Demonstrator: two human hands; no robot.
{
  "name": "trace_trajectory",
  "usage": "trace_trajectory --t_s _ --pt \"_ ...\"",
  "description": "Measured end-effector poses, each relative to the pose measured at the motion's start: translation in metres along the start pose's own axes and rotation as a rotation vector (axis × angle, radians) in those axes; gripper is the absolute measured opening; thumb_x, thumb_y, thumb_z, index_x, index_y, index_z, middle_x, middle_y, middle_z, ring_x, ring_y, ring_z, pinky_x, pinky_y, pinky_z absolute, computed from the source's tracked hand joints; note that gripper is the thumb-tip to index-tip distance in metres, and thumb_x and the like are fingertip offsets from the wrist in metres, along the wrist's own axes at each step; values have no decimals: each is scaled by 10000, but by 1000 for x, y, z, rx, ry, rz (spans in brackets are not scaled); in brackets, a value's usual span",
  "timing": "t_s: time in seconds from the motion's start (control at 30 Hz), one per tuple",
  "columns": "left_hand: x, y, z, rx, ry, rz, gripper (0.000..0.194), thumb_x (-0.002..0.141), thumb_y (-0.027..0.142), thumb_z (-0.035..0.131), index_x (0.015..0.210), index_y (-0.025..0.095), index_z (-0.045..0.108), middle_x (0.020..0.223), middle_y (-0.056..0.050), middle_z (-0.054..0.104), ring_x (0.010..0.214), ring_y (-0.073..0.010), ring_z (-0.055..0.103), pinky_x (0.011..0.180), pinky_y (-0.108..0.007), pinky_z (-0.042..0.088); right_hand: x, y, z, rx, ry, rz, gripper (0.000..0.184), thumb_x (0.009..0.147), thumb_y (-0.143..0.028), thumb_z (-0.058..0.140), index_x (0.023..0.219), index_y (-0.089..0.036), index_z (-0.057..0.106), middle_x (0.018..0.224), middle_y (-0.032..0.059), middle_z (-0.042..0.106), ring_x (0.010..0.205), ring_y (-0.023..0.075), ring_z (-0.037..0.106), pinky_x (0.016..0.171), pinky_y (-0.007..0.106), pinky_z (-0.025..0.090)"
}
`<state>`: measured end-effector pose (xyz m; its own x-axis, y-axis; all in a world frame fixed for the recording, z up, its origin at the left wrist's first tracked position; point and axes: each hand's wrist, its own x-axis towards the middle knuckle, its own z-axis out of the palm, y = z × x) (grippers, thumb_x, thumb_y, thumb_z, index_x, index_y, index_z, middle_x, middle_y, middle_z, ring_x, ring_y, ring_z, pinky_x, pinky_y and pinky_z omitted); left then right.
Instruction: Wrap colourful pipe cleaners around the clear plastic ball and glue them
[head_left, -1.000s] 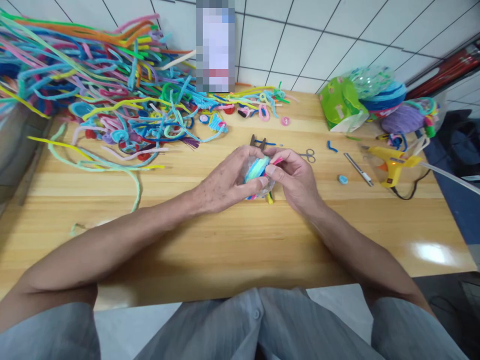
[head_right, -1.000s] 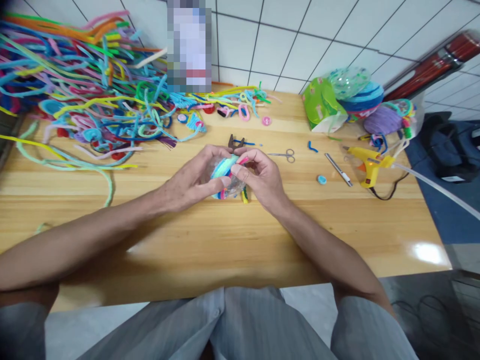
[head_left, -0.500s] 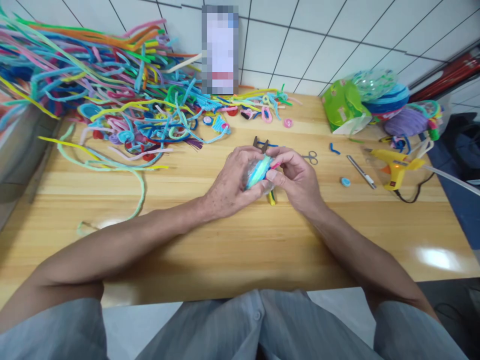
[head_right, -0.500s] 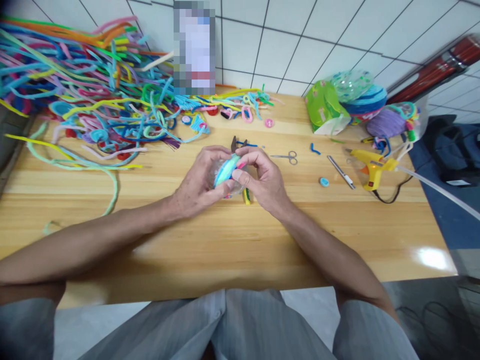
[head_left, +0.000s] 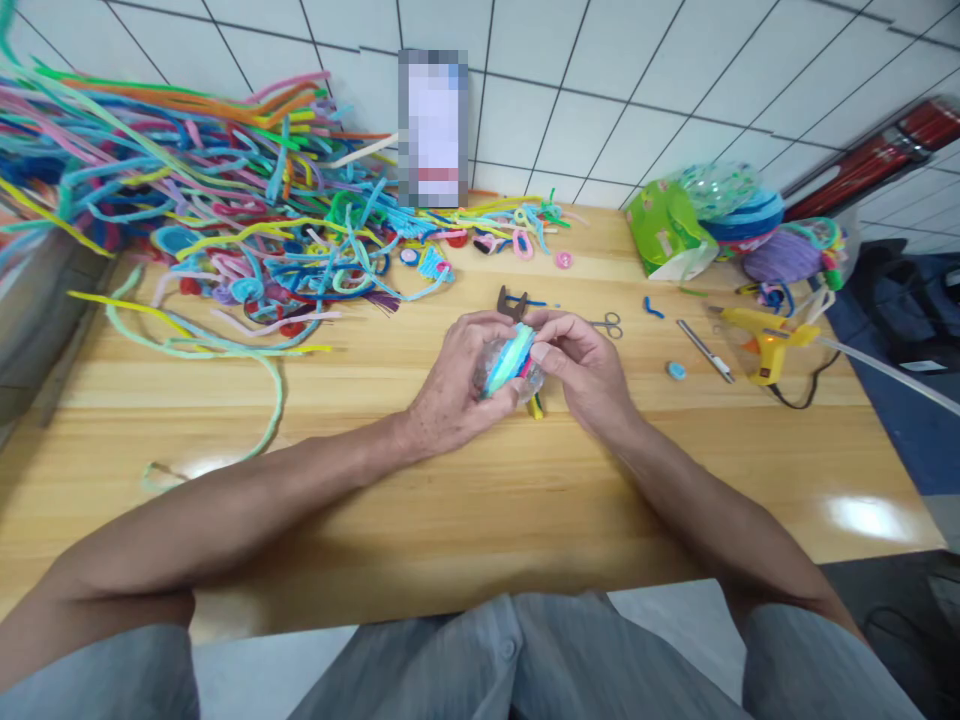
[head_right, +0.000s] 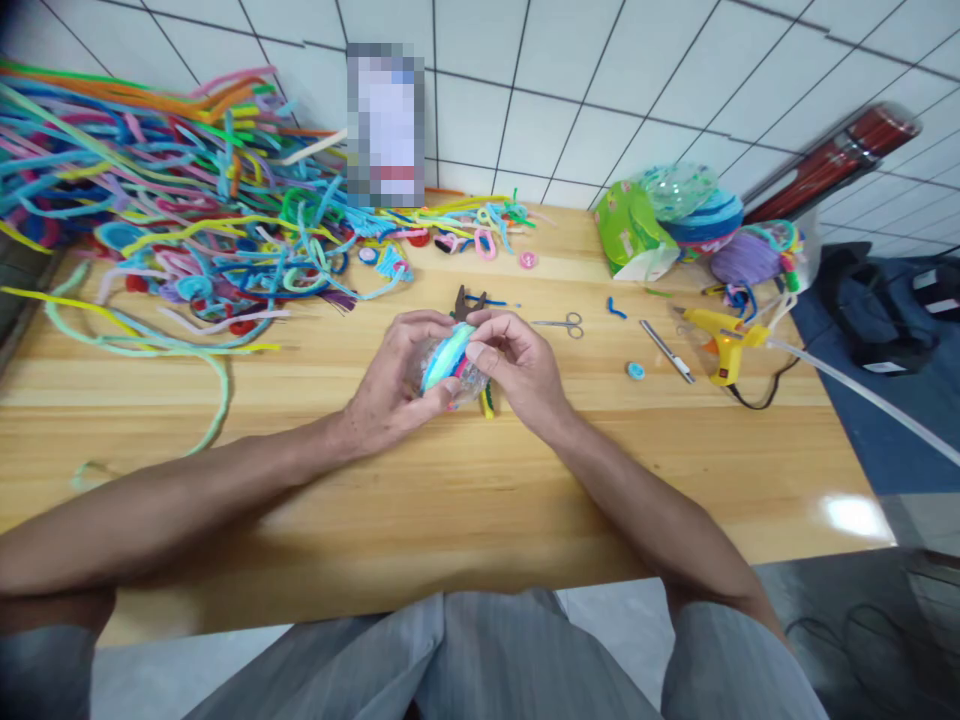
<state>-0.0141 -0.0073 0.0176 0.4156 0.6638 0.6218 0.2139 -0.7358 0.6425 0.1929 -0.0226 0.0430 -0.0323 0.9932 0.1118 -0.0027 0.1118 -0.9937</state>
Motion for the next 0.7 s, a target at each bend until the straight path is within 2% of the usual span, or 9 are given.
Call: trace_trajectory --t_s 0.13,0.2,0.3,0.47,0.7 --pt "-3 0 4 42 20 11 580 1032 419 680 1538 275 436 1499 -155 587 1460 -318 559 1208 -591 520 0 -6 -2 -66 -19 -90 283 847 -516 934 891 -301 756 1241 39 754 1276 264 679 1173 472 538" --pt "-4 0 7 43 13 9 617 1021 407 673 1564 260 419 1541 -174 552 1513 -338 515 1233 -610 502 0 -7 -2 -81 -32 -108 254 866 -499 919 897 -304 759 1248 44 749 1280 268 676 1193 490 521" --pt "-4 -1 9 4 -4 -17 587 1039 455 669 1539 266 426 1530 -170 559 1554 -341 497 1241 -602 504 -1 -6 0 -91 -52 -126 215 884 -469 902 894 -305 763 1246 47 740 1283 267 668 1211 500 503" --pt "-1 0 7 -54 -8 -74 488 1067 489 676 1450 271 469 1455 -148 609 1444 -303 601 1182 -546 554 -1 -6 0 -92 -59 -108 215 877 -464 902 881 -305 757 1251 44 740 1291 270 662 1224 507 495" --pt "-4 -1 8 -74 12 -74 498 1058 462 682 1460 258 471 1475 -160 591 1475 -315 570 1210 -559 527 -3 -6 0 -52 -49 -58 168 877 -373 880 891 -290 735 1275 37 739 1302 261 658 1206 479 501"
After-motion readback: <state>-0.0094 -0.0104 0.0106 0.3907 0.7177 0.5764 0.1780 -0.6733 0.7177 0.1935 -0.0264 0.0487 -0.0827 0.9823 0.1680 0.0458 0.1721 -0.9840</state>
